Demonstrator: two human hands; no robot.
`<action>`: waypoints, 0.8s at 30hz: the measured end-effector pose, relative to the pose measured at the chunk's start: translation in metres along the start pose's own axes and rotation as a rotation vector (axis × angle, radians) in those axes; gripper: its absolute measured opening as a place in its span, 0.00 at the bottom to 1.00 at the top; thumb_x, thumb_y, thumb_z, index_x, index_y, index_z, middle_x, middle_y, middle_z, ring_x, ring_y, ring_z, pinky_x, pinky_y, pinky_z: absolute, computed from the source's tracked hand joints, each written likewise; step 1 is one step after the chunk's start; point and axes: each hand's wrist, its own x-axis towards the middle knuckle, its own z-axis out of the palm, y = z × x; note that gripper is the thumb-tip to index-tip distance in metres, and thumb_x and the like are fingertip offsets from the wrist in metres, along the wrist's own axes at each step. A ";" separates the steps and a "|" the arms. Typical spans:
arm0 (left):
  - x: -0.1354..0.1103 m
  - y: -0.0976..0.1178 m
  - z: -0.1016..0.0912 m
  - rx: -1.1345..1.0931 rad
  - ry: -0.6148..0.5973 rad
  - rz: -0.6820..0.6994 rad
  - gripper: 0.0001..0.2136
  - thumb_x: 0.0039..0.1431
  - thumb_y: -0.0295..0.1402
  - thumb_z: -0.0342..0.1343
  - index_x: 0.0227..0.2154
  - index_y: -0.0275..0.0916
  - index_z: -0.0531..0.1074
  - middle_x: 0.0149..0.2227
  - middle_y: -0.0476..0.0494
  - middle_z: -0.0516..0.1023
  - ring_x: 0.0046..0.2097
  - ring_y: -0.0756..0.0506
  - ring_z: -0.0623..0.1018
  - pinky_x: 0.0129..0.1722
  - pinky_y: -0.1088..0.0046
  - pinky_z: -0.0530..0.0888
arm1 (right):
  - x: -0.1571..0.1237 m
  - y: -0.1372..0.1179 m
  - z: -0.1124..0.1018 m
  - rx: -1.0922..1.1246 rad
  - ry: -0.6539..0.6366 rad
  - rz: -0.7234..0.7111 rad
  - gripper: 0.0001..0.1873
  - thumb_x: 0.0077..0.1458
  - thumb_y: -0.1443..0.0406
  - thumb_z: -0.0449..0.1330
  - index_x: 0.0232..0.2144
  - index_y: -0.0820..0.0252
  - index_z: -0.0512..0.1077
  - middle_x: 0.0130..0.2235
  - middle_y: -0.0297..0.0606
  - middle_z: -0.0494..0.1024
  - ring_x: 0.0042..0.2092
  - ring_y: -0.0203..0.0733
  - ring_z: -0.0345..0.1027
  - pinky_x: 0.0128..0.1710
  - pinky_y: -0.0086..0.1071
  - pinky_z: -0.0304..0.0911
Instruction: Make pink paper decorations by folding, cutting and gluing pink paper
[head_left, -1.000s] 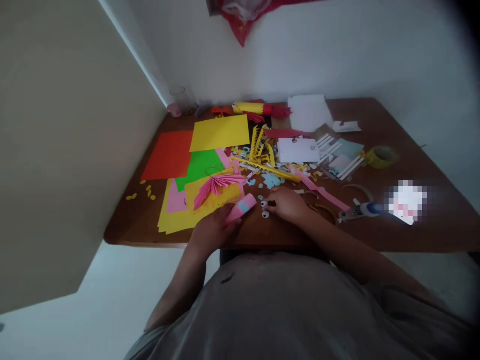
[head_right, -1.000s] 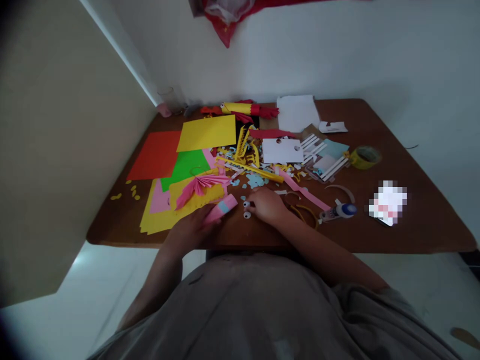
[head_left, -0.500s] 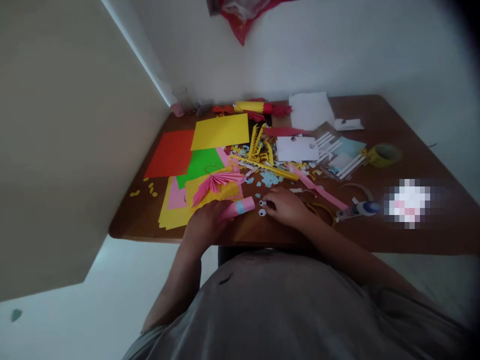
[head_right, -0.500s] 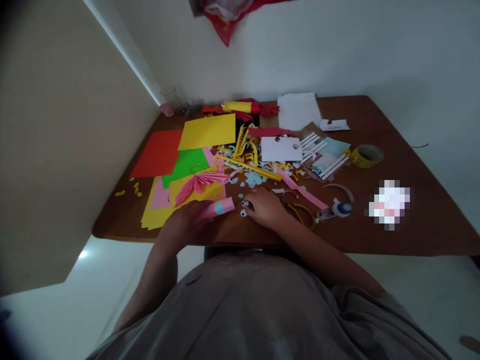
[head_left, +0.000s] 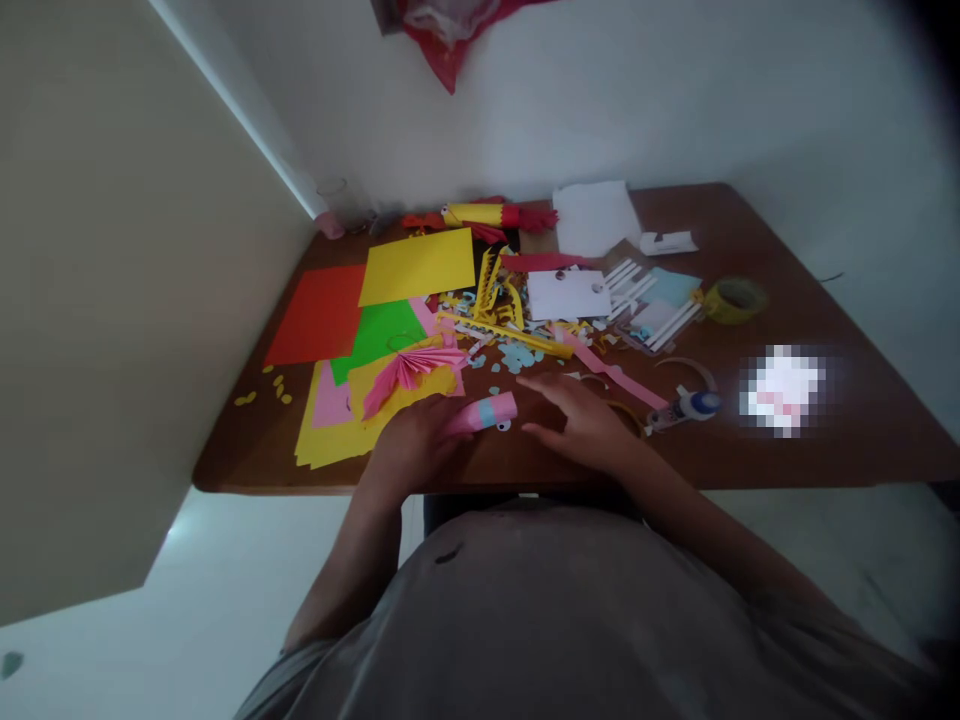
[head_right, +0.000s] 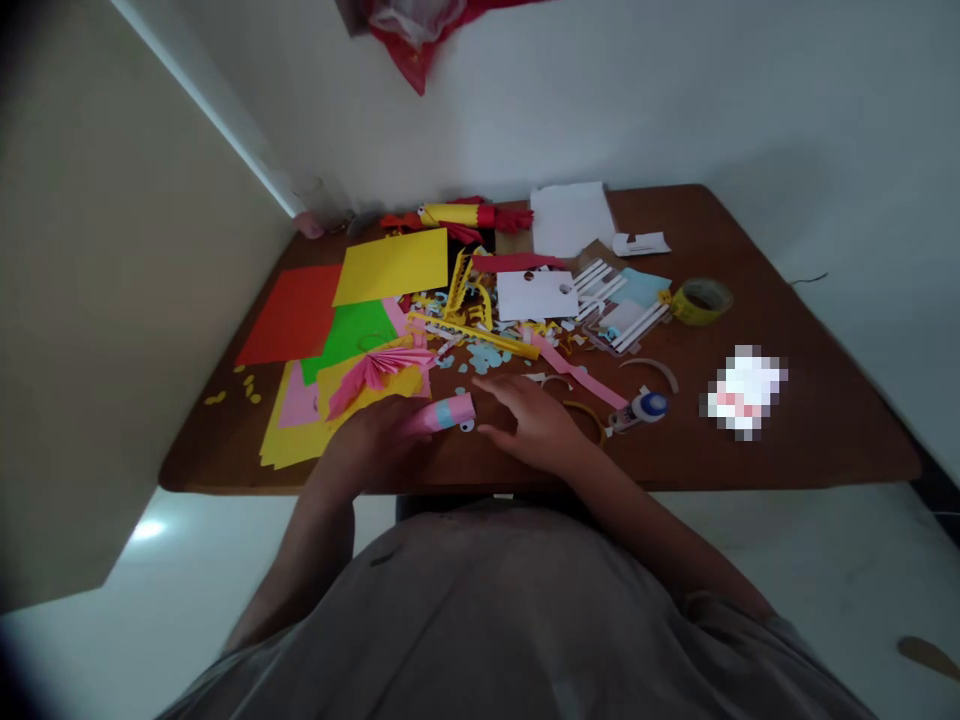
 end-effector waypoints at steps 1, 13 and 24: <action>0.001 0.002 0.000 -0.016 -0.008 0.025 0.20 0.72 0.40 0.63 0.64 0.47 0.77 0.58 0.40 0.85 0.56 0.34 0.84 0.56 0.59 0.76 | 0.000 0.000 0.000 0.030 -0.022 -0.024 0.39 0.68 0.52 0.70 0.77 0.44 0.66 0.74 0.44 0.73 0.74 0.56 0.67 0.75 0.54 0.61; 0.000 0.009 -0.006 -0.089 -0.020 0.218 0.20 0.74 0.38 0.63 0.65 0.46 0.76 0.57 0.38 0.84 0.58 0.37 0.82 0.58 0.59 0.77 | -0.016 0.017 0.008 0.405 0.058 0.008 0.16 0.70 0.57 0.68 0.57 0.49 0.85 0.55 0.43 0.88 0.56 0.49 0.84 0.61 0.44 0.75; -0.008 0.000 -0.003 -0.110 -0.016 0.156 0.19 0.73 0.41 0.62 0.63 0.47 0.78 0.57 0.39 0.85 0.57 0.35 0.83 0.58 0.57 0.78 | 0.004 0.036 -0.015 -0.051 0.219 0.258 0.18 0.71 0.60 0.58 0.54 0.55 0.85 0.54 0.48 0.88 0.54 0.55 0.82 0.60 0.50 0.74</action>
